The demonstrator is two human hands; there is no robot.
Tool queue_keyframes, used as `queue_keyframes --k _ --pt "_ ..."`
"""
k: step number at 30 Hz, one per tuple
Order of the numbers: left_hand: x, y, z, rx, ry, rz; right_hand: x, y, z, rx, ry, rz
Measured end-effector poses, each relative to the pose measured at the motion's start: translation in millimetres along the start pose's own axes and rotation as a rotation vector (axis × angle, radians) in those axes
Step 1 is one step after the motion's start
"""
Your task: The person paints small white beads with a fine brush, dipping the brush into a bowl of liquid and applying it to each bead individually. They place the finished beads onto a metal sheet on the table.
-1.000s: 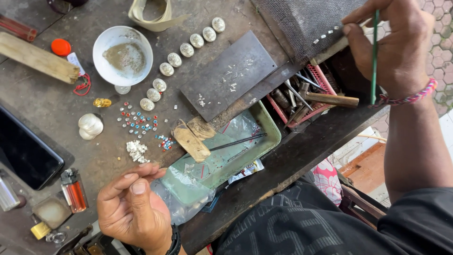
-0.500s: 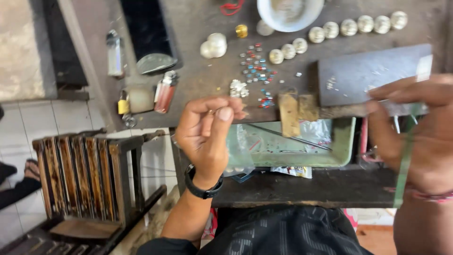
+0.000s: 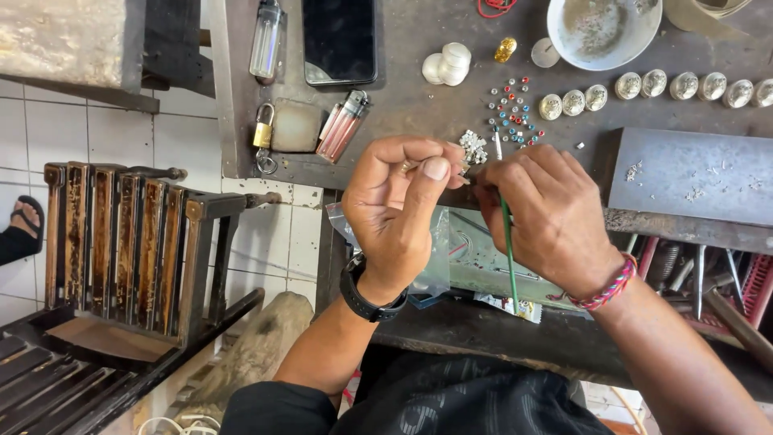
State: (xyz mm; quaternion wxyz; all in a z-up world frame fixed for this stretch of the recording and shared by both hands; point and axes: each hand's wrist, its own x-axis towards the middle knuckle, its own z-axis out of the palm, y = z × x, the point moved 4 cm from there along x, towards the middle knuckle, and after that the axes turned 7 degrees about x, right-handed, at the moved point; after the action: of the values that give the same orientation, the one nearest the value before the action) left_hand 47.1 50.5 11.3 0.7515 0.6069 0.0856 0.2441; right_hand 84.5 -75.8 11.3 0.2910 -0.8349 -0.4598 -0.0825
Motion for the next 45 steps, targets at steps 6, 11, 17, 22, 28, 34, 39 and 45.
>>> queue_keyframes --k 6,11,17,22,28,34,39,45 --pt "0 -1 0 -0.008 0.004 -0.011 6 -3 8 -0.049 -0.012 0.020" --pt "0 -1 0 0.025 -0.002 -0.010 8 -6 9 -0.118 -0.015 0.031" --pt "0 0 2 0.047 0.000 -0.009 7 -6 7 -0.091 -0.033 0.054" --pt "0 0 2 0.036 -0.003 0.007 6 -5 4 -0.077 -0.038 0.114" --pt "-1 0 2 0.028 -0.007 0.001 3 -6 7 -0.103 -0.034 0.158" --pt "-1 -1 4 0.059 -0.009 -0.007 0 -4 1 0.051 0.028 0.164" --pt "-6 -4 13 0.080 -0.129 -0.125 -14 -1 -25 0.293 0.214 0.350" --pt "-23 -25 31 -0.203 -0.391 -0.456 -32 -3 -34 0.641 0.421 0.319"
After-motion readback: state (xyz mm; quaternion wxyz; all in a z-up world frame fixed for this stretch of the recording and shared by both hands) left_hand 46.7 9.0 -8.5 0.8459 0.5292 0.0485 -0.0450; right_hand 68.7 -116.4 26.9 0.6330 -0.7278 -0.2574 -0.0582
